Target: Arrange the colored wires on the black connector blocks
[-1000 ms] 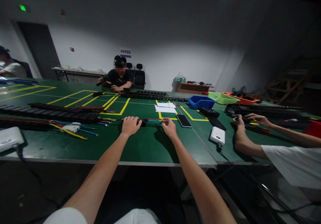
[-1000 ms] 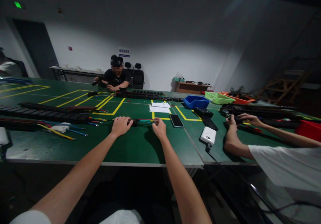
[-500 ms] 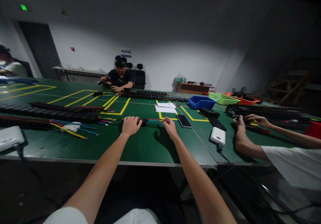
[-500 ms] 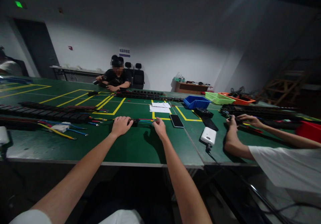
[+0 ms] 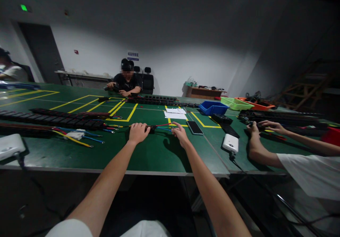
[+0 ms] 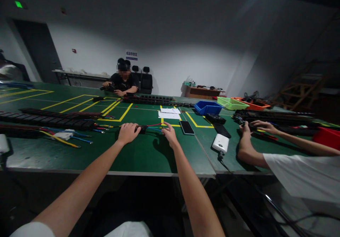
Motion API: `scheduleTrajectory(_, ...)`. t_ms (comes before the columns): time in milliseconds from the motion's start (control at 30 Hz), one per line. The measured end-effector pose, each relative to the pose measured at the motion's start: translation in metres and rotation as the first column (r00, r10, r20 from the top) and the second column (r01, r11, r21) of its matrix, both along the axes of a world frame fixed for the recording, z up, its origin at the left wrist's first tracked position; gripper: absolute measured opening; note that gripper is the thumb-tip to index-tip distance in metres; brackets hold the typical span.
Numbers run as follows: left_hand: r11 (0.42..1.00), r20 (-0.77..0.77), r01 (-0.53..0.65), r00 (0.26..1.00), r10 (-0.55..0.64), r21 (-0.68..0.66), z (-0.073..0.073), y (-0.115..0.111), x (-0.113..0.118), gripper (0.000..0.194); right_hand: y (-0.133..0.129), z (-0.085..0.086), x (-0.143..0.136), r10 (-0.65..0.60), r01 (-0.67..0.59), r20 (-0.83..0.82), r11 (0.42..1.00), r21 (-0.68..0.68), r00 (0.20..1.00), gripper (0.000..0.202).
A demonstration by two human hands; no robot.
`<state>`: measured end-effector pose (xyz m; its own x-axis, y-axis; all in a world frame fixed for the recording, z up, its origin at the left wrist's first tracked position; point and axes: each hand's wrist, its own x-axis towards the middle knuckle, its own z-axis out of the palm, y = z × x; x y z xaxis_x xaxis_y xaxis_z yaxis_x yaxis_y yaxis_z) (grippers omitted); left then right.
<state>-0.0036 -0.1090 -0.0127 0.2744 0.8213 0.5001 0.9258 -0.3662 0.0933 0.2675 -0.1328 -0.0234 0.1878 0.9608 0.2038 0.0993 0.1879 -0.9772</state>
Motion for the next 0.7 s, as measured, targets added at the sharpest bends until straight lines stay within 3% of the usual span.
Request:
scheduleTrajectory(167, 1.000, 0.011, 0.008, 1.000, -0.008, -0.015, 0.000, 0.000, 0.000, 0.036, -0.001, 0.000, 0.000, -0.011, 0.011, -0.008, 1.000, 0.021, 1.000, 0.056)
scheduleTrajectory(433, 1.000, -0.001, 0.005, 1.000, -0.005, -0.010, 0.001, 0.000, 0.000, 0.035, 0.010, -0.015, 0.001, -0.133, 0.131, 0.064, 0.991, 0.037, 0.989, 0.034)
scheduleTrajectory(700, 1.000, -0.005, -0.006, 1.000, 0.006, 0.000, -0.001, 0.000, 0.001, 0.037, 0.011, -0.014, 0.006, -0.178, 0.160, 0.193, 0.981, 0.109, 0.965, 0.041)
